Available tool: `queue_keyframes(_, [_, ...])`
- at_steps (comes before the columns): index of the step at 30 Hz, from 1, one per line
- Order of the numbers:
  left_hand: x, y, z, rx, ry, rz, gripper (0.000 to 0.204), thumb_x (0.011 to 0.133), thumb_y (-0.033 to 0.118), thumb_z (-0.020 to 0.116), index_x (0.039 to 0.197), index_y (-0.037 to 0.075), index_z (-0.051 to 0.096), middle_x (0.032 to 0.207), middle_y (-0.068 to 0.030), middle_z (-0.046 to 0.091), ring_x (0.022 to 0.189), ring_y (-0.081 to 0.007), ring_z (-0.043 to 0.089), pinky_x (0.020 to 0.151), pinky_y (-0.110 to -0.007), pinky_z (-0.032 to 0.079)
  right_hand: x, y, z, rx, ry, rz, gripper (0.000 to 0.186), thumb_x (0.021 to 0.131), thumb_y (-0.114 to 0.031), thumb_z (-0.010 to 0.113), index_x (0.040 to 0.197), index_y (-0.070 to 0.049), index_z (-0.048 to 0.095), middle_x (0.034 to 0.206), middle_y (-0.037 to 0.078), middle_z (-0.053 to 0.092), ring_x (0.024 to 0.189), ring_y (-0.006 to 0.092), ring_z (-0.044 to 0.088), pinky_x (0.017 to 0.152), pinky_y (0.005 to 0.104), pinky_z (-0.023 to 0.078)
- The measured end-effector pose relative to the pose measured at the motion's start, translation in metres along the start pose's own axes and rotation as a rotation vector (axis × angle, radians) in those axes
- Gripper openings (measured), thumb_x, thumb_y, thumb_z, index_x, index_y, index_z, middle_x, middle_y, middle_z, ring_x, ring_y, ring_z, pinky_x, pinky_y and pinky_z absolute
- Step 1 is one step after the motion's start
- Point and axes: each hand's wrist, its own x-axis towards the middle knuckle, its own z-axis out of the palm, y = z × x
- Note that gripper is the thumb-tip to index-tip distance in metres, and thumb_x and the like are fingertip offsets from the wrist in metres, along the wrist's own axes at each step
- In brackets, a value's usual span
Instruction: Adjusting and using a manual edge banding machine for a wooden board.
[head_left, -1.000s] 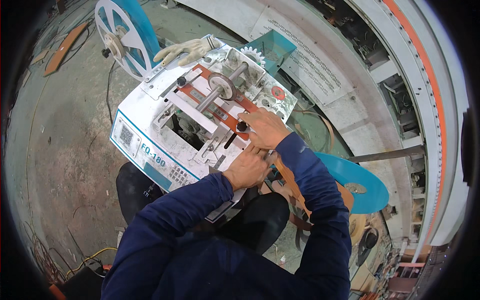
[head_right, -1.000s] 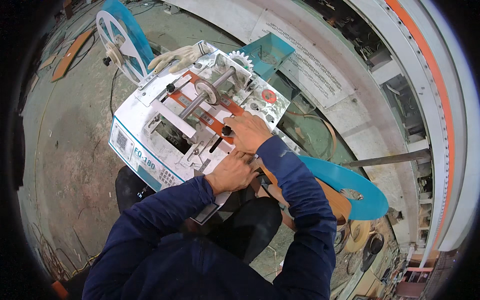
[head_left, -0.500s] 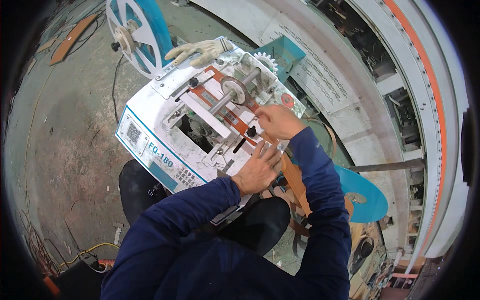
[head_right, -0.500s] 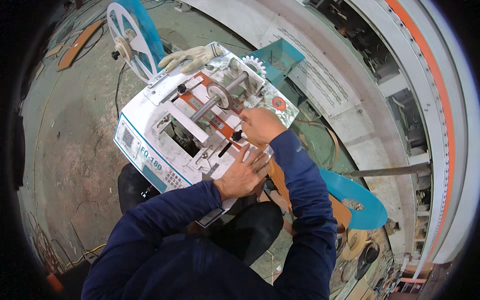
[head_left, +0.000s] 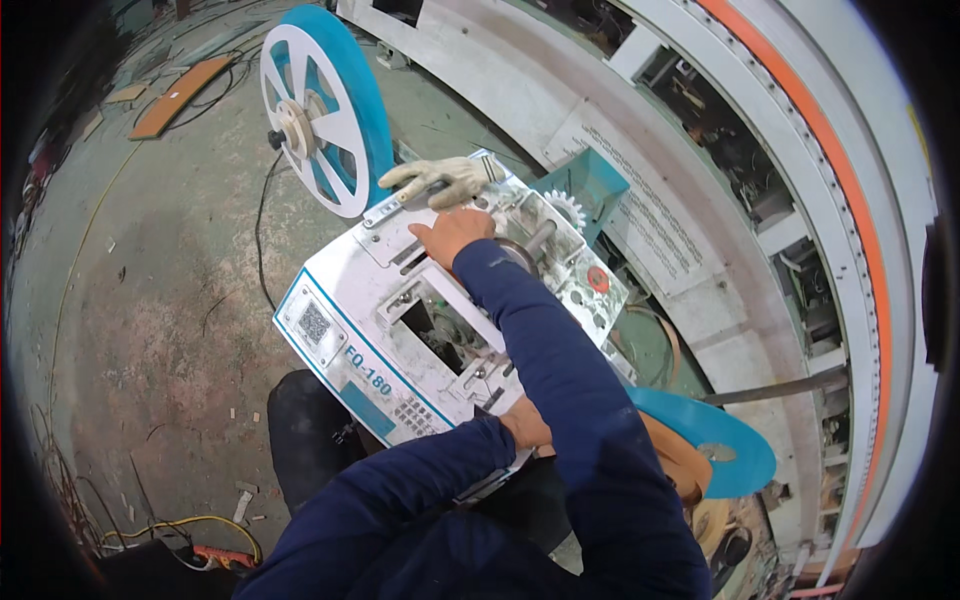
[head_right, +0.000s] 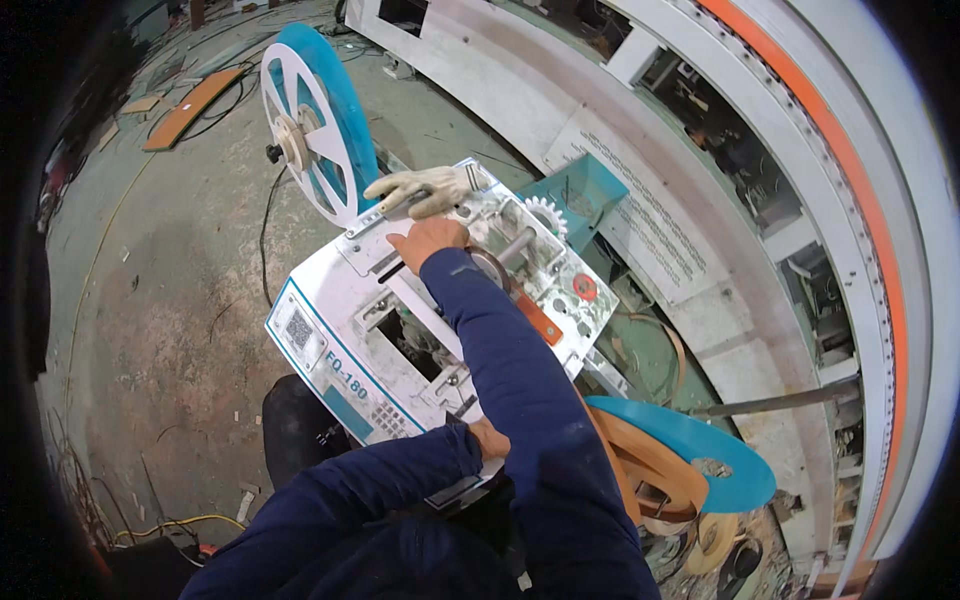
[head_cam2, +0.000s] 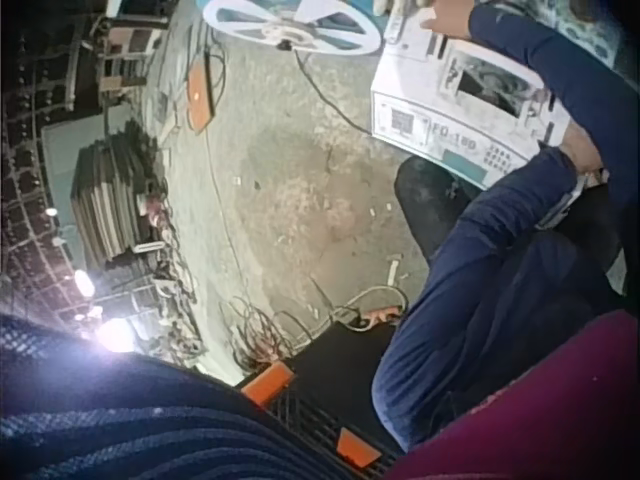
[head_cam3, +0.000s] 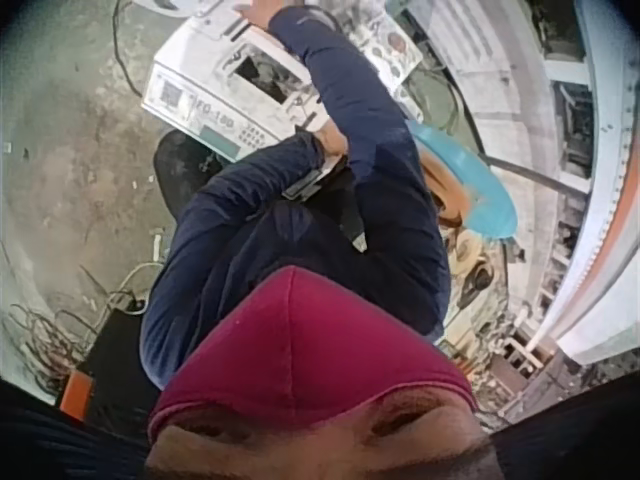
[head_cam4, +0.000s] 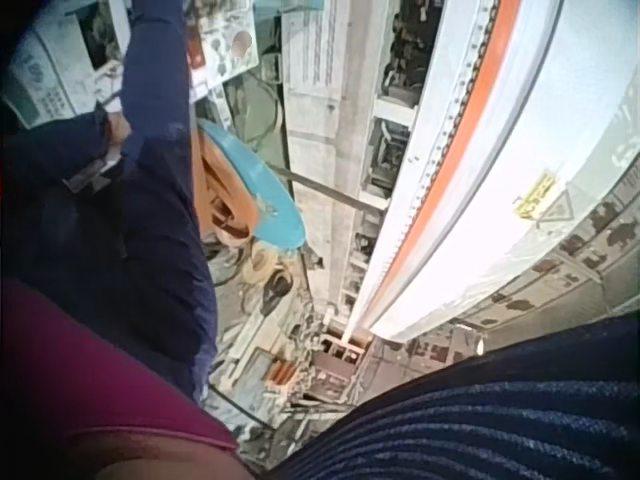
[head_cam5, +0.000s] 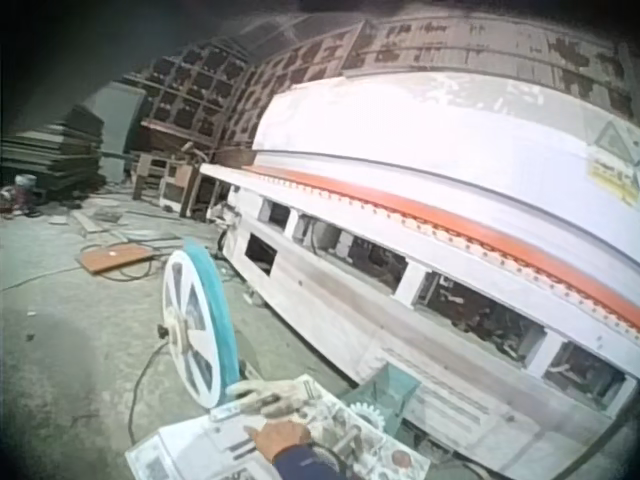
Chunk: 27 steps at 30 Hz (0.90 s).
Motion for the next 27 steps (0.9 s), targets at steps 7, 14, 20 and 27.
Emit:
queue_keyframes(7, [0.006,0.027,-0.034,-0.196,0.213,0.13,0.043,0.075,0.016,0.056,0.115,0.003,0.063,0.119,-0.0143,0.061,0.119,-0.0316,0.051,0.108,-0.048,0.03,0.017,0.013,0.013,-0.109,-0.018,-0.323,0.042,0.089,-0.039,0.046,0.087,-0.006,0.071,0.086,0.017,0.07,0.076,0.0337,0.068,0.066,0.0479,0.052])
queue_keyframes(14, [0.022,0.006,-0.008,0.525,0.334,0.304,0.029,0.076,0.018,0.058,0.097,0.003,0.07,0.107,-0.0143,0.064,0.113,-0.0332,0.053,0.105,-0.055,0.027,0.017,0.041,0.01,0.102,-0.035,-0.541,0.03,0.084,-0.031,0.057,0.092,-0.002,0.061,0.089,0.019,0.062,0.088,0.0352,0.061,0.076,0.044,0.049])
queue_keyframes(20, [0.022,0.01,-0.013,0.566,0.36,0.309,0.028,0.077,0.018,0.058,0.098,0.004,0.069,0.1,-0.0134,0.066,0.111,-0.031,0.053,0.104,-0.052,0.029,0.017,0.042,-0.004,0.241,-0.106,-0.648,0.019,0.077,-0.014,0.06,0.094,-0.005,0.06,0.097,0.013,0.058,0.097,0.0334,0.056,0.085,0.0411,0.046])
queue_keyframes(27, [0.017,0.017,-0.027,0.57,0.251,0.282,0.028,0.075,0.017,0.059,0.097,0.004,0.07,0.099,-0.0155,0.066,0.114,-0.0312,0.051,0.104,-0.053,0.028,0.022,0.052,0.005,0.354,0.091,-0.715,0.038,0.076,-0.014,0.06,0.113,-0.005,0.06,0.106,0.02,0.06,0.103,0.0381,0.057,0.092,0.0438,0.045])
